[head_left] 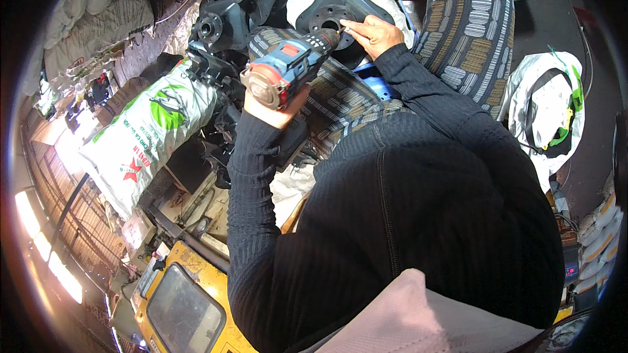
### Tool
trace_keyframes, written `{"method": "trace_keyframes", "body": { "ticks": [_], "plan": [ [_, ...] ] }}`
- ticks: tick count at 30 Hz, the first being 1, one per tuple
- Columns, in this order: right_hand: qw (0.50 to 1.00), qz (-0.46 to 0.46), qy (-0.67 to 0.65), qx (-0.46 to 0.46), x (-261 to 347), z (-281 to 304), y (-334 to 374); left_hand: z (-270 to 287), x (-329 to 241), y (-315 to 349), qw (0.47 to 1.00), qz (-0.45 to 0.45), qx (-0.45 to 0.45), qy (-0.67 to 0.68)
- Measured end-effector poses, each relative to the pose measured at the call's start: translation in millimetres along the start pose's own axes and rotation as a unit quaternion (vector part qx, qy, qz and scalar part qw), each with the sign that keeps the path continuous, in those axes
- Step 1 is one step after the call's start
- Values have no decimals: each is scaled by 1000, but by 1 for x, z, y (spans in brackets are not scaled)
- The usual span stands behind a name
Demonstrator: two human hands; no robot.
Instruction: The person uses a cordless drill to make holes in black plastic parts. They repeatedly pick up parts, align them, drill, and set them aside in a cluttered workshop.
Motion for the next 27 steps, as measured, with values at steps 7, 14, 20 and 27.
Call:
{"method": "trace_keyframes", "body": {
  "ticks": [7,14,20,27],
  "plan": [
    [1000,-14,-26,-2,-4,0,0,-12,7,-13,1000,-13,-5,-15],
    [999,-8,-34,-12,-4,-1,0,-9,7,-20,999,-23,-27,5],
    [989,-35,-140,-32,-6,5,-2,-16,22,-12,993,99,47,47],
    [874,-331,-357,-15,-34,-9,-7,-23,36,-27,986,80,149,-7]
  ]
}}
Point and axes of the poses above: each hand's wrist, its own y-axis away from the middle knuckle, its own z-axis out of the back of the hand, x = y × z, the point moved 4 cm from there along -y, towards the middle knuckle, and after that the axes turned 12 degrees about -y, right-handed, at the moved point
